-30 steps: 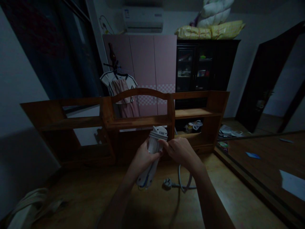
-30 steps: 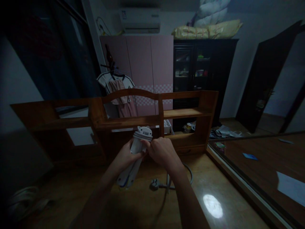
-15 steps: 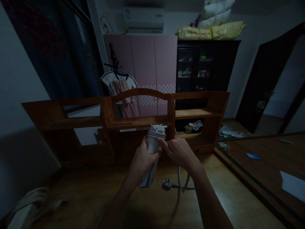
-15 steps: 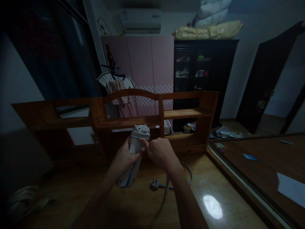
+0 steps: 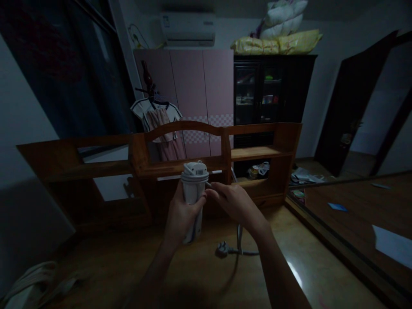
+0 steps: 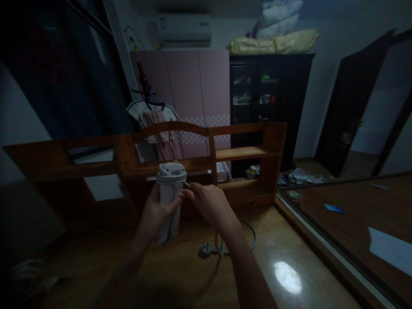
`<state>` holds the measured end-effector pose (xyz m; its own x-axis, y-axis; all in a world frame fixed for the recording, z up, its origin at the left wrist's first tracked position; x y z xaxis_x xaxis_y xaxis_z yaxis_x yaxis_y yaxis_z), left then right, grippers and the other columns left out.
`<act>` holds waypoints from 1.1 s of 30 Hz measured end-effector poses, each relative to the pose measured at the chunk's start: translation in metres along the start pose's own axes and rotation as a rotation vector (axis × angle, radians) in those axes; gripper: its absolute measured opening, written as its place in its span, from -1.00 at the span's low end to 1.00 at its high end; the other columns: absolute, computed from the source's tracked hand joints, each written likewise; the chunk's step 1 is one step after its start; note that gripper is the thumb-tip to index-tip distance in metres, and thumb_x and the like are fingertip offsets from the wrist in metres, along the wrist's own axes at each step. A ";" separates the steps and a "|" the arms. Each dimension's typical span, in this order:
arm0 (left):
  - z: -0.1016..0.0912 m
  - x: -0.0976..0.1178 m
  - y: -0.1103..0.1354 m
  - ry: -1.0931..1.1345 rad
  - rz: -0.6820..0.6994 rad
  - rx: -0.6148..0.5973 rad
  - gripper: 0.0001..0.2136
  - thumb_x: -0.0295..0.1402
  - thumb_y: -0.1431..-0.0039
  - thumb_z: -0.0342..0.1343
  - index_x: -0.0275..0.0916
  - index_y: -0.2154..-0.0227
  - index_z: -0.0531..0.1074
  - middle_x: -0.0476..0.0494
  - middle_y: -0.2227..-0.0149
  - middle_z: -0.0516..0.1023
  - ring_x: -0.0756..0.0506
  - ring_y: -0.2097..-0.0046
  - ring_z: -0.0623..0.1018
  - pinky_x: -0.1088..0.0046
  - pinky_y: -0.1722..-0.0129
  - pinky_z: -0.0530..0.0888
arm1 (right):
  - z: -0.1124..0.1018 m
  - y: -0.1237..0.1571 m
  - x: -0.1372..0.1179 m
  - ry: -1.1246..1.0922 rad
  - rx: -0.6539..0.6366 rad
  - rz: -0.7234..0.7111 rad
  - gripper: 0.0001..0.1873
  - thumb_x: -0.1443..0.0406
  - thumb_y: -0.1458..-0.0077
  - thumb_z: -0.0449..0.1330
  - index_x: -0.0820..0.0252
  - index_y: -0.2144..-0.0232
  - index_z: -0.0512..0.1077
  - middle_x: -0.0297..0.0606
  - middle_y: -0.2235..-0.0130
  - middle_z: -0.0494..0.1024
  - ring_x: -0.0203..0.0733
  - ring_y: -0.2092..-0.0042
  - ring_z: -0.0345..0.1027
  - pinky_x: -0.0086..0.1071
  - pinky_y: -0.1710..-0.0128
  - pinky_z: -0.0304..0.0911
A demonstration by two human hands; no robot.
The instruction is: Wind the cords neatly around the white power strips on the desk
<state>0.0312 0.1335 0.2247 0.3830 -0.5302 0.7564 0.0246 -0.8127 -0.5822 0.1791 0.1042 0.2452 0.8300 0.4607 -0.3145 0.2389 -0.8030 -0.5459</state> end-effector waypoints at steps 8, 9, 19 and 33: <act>0.004 -0.005 -0.002 0.034 -0.015 -0.030 -0.55 -0.18 -0.03 0.20 -0.19 0.01 0.35 -0.14 0.15 0.56 -0.13 0.18 0.56 0.40 0.16 0.44 | 0.003 0.001 0.009 -0.015 -0.018 0.046 -0.76 0.29 -0.27 0.01 0.13 0.12 0.44 -0.18 0.29 0.59 -0.19 0.23 0.46 -0.47 0.31 0.10; 0.003 -0.007 -0.003 0.025 -0.021 -0.027 -0.55 -0.17 -0.02 0.20 -0.20 0.02 0.35 -0.14 0.15 0.56 -0.13 0.18 0.57 0.39 0.16 0.44 | 0.002 0.001 0.012 -0.037 -0.007 0.044 -0.76 0.30 -0.27 0.01 0.14 0.14 0.45 -0.20 0.31 0.58 -0.20 0.25 0.46 -0.48 0.32 0.10; -0.025 -0.039 -0.022 -0.325 -0.043 0.092 -0.54 -0.11 -0.06 0.14 -0.19 0.00 0.31 -0.22 0.15 0.57 -0.20 0.17 0.58 0.42 0.26 0.43 | -0.016 0.006 0.056 -0.184 0.117 0.174 -0.71 0.19 -0.17 0.12 0.26 0.43 0.50 -0.30 0.51 0.49 -0.28 0.44 0.31 -0.46 0.47 0.03; 0.057 -0.038 0.021 -0.763 0.124 -0.424 -0.48 -0.42 -0.09 0.11 -0.17 -0.12 0.12 -0.25 0.12 0.52 -0.22 0.15 0.56 0.42 0.31 0.37 | -0.025 0.008 -0.010 -0.184 0.130 -0.144 -0.82 0.28 -0.16 0.17 0.21 0.45 0.50 -0.31 0.38 0.50 -0.33 0.34 0.34 -0.49 0.31 0.13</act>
<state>0.0695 0.1502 0.1665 0.8763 -0.4378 0.2010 -0.3451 -0.8616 -0.3721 0.1849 0.0836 0.2634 0.6835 0.6374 -0.3558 0.2716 -0.6744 -0.6865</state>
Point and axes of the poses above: each hand's wrist, its own y-axis away from the middle knuckle, its own z-axis out of the palm, x = y × z, the point moved 8 cm from there along -y, towards the middle knuckle
